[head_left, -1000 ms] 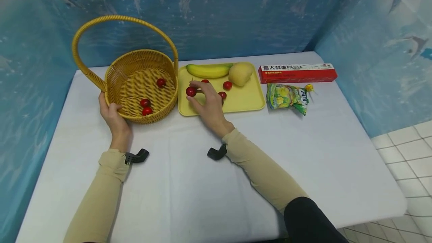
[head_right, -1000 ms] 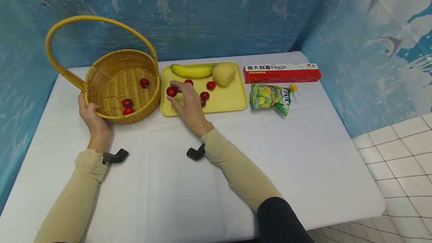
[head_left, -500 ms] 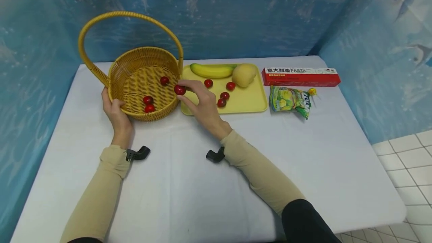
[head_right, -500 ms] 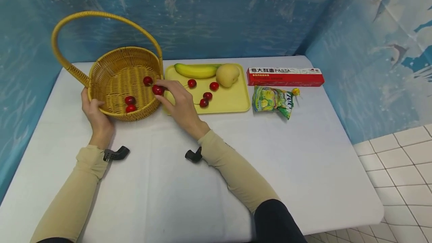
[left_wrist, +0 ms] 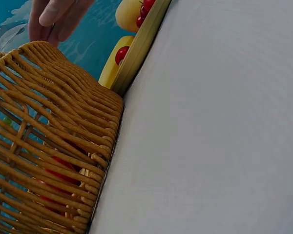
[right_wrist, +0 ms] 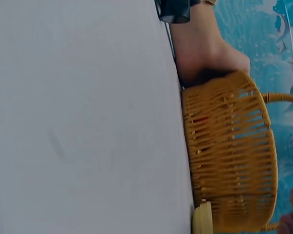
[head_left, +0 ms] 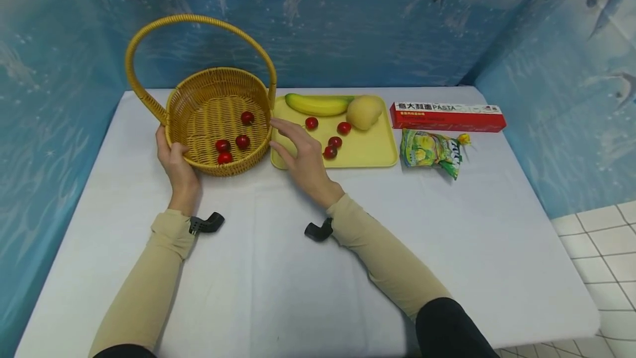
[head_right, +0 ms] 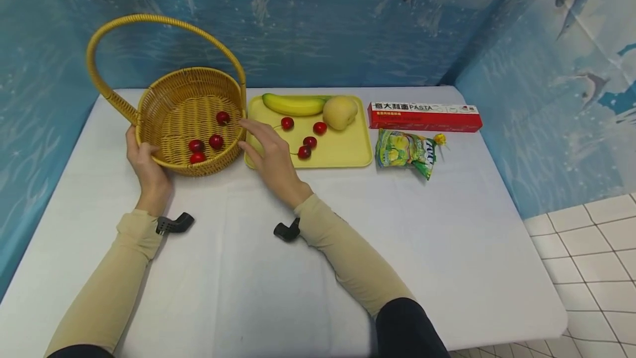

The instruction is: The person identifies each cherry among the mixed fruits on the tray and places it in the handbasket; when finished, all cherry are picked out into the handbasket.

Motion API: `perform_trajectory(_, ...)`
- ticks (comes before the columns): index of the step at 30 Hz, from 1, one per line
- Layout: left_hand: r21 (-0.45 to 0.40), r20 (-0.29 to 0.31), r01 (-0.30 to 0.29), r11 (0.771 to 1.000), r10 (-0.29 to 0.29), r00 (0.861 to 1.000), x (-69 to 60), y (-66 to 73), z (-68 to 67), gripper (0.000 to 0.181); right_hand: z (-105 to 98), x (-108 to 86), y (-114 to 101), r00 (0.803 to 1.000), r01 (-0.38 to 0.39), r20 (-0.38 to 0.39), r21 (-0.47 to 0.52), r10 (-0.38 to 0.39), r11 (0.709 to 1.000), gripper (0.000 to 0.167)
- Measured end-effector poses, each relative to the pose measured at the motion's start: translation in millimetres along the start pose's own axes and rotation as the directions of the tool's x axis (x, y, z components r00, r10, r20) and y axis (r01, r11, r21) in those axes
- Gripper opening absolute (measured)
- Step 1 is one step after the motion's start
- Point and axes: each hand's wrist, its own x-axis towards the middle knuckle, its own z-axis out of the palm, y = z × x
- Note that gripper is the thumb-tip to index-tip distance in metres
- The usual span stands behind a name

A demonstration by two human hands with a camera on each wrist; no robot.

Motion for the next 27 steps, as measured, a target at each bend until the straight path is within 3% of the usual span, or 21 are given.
perform_trajectory(5, 0.007, 0.002, -0.001, 1.000, 0.001, 1.000, 0.6, -2.5, 1.7, 0.074, -9, -2.4, 16, 0.988, -0.149, -0.050, -0.127, 0.143, 0.981, 0.043)
perform_trajectory(14, 0.003, 0.008, 0.016, 1.000, -0.016, 1.000, -0.5, -2.7, 1.8, 0.073, -15, -9.3, 30, 0.930, -0.358, -0.011, -0.260, 0.368, 0.897, 0.058)
perform_trajectory(17, -0.005, 0.007, 0.027, 1.000, -0.027, 1.000, -0.8, -2.5, 0.4, 0.073, -15, -10.9, 32, 0.915, -0.375, 0.028, -0.302, 0.401, 0.876, 0.062)
perform_trajectory(20, -0.010, 0.004, 0.035, 0.999, -0.035, 0.999, -1.1, -2.3, -1.2, 0.072, -14, -11.4, 33, 0.914, -0.354, 0.063, -0.352, 0.400, 0.866, 0.063)
perform_trajectory(27, -0.005, 0.009, 0.009, 1.000, -0.009, 1.000, 0.1, -0.1, -0.9, 0.072, -14, -9.4, 35, 0.943, -0.288, 0.044, -0.383, 0.329, 0.877, 0.043)
